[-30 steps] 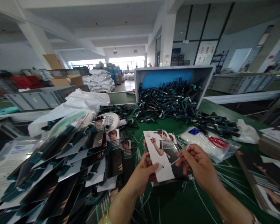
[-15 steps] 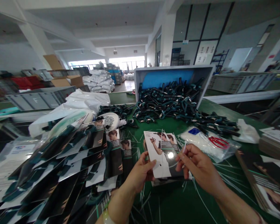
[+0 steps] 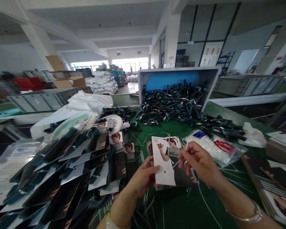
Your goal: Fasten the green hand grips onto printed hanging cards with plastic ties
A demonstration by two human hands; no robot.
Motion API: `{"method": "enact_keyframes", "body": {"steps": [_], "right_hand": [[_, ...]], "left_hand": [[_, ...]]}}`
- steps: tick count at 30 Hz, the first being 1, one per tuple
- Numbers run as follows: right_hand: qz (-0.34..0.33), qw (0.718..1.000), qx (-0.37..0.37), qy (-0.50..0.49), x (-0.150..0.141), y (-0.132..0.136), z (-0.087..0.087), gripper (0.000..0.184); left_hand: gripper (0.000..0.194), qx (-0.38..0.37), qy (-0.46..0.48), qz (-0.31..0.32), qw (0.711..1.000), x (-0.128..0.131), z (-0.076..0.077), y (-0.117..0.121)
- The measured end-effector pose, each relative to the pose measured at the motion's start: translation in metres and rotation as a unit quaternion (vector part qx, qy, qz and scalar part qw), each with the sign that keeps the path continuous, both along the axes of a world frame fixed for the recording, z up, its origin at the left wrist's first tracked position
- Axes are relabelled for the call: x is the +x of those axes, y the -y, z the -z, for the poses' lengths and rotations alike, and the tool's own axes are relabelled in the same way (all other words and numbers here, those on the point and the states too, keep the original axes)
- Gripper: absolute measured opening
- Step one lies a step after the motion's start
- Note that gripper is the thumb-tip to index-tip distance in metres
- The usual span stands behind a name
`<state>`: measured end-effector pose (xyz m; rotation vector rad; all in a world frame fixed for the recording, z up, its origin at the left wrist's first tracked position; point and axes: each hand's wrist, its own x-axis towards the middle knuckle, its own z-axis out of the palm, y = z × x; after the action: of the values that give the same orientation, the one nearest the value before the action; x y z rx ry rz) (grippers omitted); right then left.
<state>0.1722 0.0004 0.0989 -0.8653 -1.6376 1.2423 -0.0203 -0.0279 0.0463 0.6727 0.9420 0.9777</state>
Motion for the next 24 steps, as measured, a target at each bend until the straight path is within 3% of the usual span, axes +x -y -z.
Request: {"method": "enact_keyframes", "body": {"steps": [8, 17, 24], "right_hand": [[0.014, 0.999, -0.018, -0.026, 0.002, -0.021, 0.007, 0.024], [-0.014, 1.000, -0.001, -0.002, -0.004, -0.007, 0.000, 0.018], [-0.012, 1.000, 0.010, -0.004, -0.005, -0.017, -0.002, 0.019]], "left_hand": [[0.045, -0.011, 0.043, 0.026, 0.999, -0.002, 0.000, -0.001], [0.042, -0.008, 0.061, 0.038, 0.997, 0.000, 0.001, -0.004], [0.043, -0.008, 0.099, 0.068, 0.993, -0.003, 0.005, -0.004]]}}
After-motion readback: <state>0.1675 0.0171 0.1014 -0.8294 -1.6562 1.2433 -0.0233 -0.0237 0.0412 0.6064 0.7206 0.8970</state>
